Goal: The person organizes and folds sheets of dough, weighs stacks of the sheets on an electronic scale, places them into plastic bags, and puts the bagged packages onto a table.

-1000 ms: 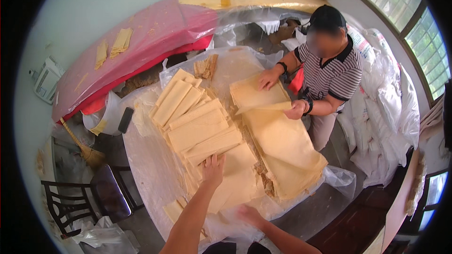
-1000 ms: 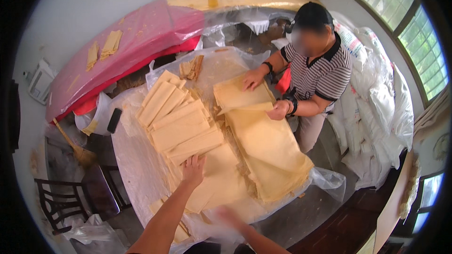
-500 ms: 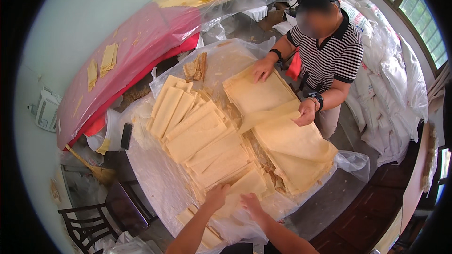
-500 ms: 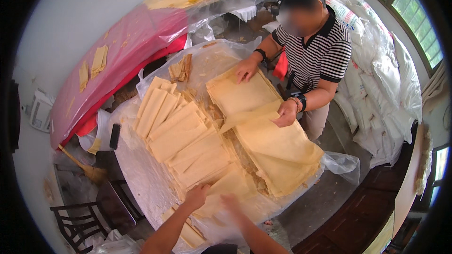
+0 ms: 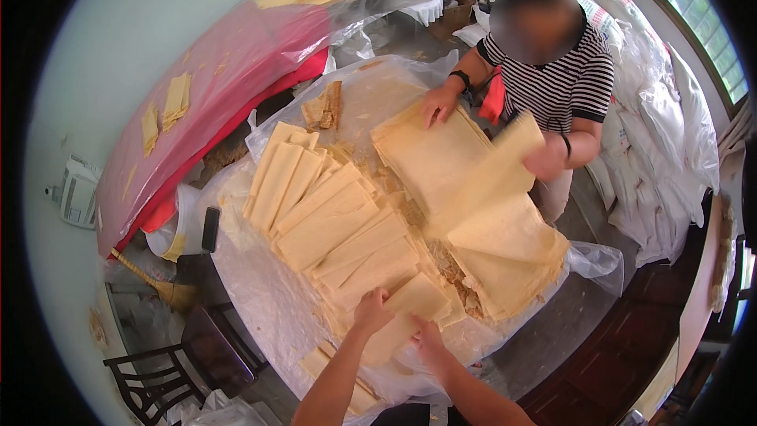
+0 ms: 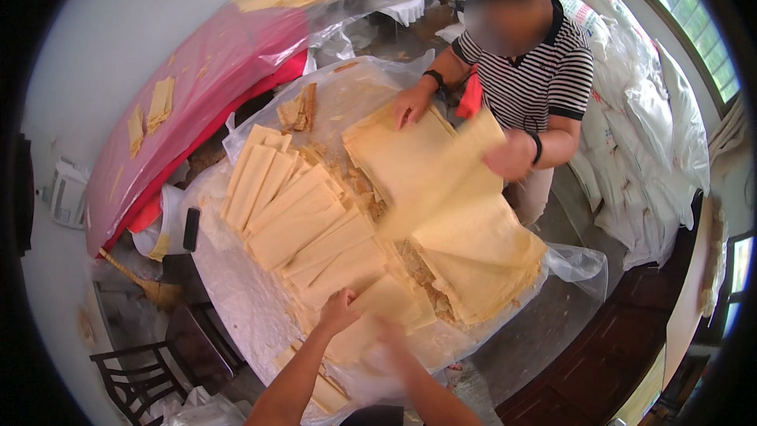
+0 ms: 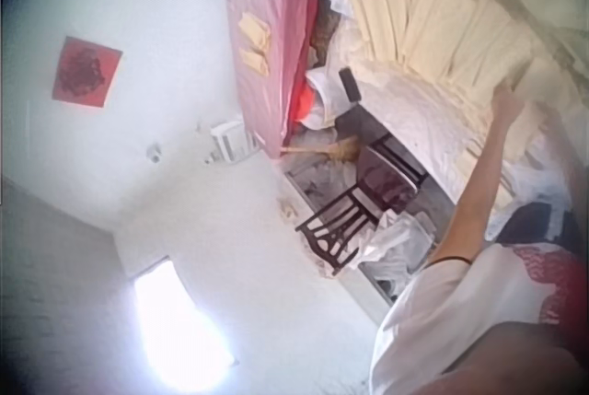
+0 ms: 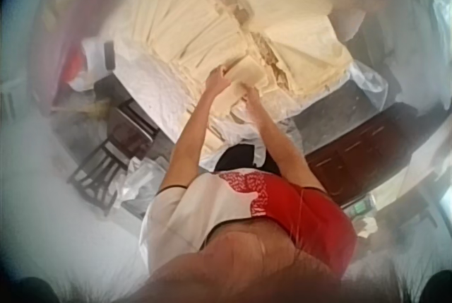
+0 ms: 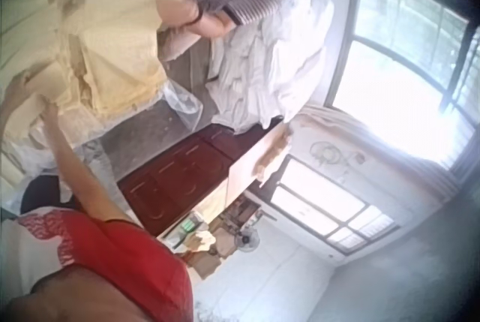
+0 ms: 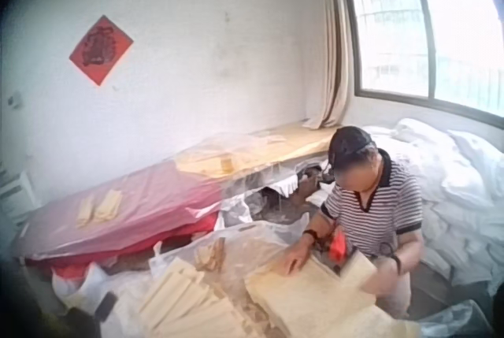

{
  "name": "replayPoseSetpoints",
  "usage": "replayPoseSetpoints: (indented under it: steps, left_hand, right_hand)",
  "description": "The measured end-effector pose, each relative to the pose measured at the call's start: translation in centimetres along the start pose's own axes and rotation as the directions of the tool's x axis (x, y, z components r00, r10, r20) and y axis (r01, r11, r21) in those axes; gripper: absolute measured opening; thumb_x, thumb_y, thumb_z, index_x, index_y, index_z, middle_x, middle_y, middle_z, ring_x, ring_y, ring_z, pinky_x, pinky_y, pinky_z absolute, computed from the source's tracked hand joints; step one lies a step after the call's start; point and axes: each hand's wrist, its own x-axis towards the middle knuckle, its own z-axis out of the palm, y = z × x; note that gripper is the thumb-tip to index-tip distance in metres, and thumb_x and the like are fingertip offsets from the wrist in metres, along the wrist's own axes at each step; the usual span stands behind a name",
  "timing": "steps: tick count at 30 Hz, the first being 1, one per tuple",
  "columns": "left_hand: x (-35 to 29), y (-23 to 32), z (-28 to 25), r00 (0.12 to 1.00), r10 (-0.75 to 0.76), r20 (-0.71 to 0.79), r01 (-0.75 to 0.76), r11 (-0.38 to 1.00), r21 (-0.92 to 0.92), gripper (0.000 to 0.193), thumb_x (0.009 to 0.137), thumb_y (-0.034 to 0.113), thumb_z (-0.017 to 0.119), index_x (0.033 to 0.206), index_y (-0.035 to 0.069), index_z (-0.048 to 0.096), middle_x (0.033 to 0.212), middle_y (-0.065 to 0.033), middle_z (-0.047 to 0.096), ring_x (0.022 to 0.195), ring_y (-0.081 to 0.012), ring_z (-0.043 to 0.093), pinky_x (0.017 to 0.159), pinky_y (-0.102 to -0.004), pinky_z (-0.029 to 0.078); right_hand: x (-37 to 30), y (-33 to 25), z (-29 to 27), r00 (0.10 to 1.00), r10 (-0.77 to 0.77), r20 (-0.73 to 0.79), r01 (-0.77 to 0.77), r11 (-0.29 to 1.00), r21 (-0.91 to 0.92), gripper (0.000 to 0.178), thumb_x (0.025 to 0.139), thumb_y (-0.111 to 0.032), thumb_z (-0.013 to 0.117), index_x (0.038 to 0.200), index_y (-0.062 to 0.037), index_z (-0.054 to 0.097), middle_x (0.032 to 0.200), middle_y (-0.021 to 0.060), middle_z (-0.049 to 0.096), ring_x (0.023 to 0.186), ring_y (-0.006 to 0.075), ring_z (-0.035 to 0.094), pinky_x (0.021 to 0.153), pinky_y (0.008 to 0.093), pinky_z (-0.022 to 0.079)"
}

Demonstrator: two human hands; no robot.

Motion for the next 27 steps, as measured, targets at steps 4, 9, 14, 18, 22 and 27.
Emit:
replayPoseSetpoints:
  steps: [4, 9, 14, 18, 22, 27]
  left_hand:
    - [-2.3, 1.2, 0.0, 0.996, 0.087, 0.017, -0.089, 0.986, 0.144, 0.046, 0.068, 0.022, 0.069, 0.109, 0.010, 0.053, 0.114, -0.0123, 0.051, 0.107, -0.0361, 0.050, 0.091, -0.0454, 0.045]
    - [-4.5, 1.9, 3.3, 0.999, 0.028, -0.036, -0.027, 0.999, 0.024, 0.043, 0.072, 0.027, 0.068, 0.108, 0.008, 0.056, 0.113, -0.0139, 0.052, 0.109, -0.0365, 0.049, 0.093, -0.0463, 0.044]
    - [-7.0, -1.6, 5.0, 0.993, -0.019, -0.115, 0.017, 1.000, -0.018, 0.049, 0.074, 0.027, 0.068, 0.117, 0.008, 0.056, 0.115, -0.0154, 0.057, 0.111, -0.0346, 0.051, 0.090, -0.0448, 0.047]
    - [-7.6, -4.6, 4.8, 0.959, -0.101, -0.264, 0.014, 0.950, -0.312, 0.048, 0.078, 0.026, 0.068, 0.120, 0.005, 0.057, 0.106, -0.0153, 0.065, 0.099, -0.0307, 0.062, 0.083, -0.0395, 0.051]
    - [-6.9, -3.7, -2.2, 0.969, -0.238, 0.065, 0.219, 0.705, -0.675, 0.046, 0.080, 0.018, 0.066, 0.121, 0.003, 0.056, 0.100, -0.0129, 0.068, 0.093, -0.0239, 0.066, 0.078, -0.0340, 0.053]
    - [-4.7, -2.6, -8.8, 0.998, -0.055, -0.025, 0.051, 0.989, -0.138, 0.049, 0.077, 0.010, 0.062, 0.125, 0.008, 0.054, 0.111, -0.0140, 0.064, 0.103, -0.0277, 0.061, 0.088, -0.0388, 0.049]
  right_hand:
    - [-1.6, 0.6, -2.0, 0.952, -0.260, 0.163, 0.296, 0.917, -0.268, 0.038, 0.083, -0.024, 0.068, 0.116, -0.0096, 0.056, 0.104, 0.0060, 0.065, 0.096, 0.0182, 0.062, 0.083, 0.0337, 0.047]
    - [1.4, 5.5, -4.7, 0.952, -0.303, 0.051, 0.304, 0.952, -0.030, 0.032, 0.084, -0.009, 0.064, 0.115, -0.0054, 0.057, 0.104, 0.0071, 0.065, 0.090, 0.0210, 0.065, 0.077, 0.0341, 0.053]
    - [0.7, 6.8, -6.1, 0.948, -0.289, 0.129, 0.306, 0.942, -0.140, 0.031, 0.084, -0.005, 0.063, 0.114, -0.0040, 0.057, 0.105, 0.0085, 0.065, 0.092, 0.0213, 0.065, 0.076, 0.0339, 0.054]
    - [-0.5, 5.4, -3.7, 0.911, -0.304, 0.278, 0.303, 0.952, 0.048, 0.030, 0.085, -0.003, 0.061, 0.114, -0.0043, 0.057, 0.106, 0.0084, 0.065, 0.093, 0.0212, 0.064, 0.081, 0.0346, 0.053]
    - [-1.5, 2.8, 1.2, 0.941, -0.266, 0.209, 0.258, 0.964, 0.068, 0.027, 0.088, -0.006, 0.059, 0.115, -0.0048, 0.057, 0.108, 0.0083, 0.065, 0.097, 0.0215, 0.063, 0.084, 0.0356, 0.051]
    - [-3.5, -2.8, 9.6, 0.991, 0.030, 0.132, -0.081, 0.915, 0.395, 0.027, 0.089, -0.017, 0.063, 0.114, -0.0081, 0.057, 0.107, 0.0069, 0.061, 0.104, 0.0186, 0.058, 0.086, 0.0386, 0.049]
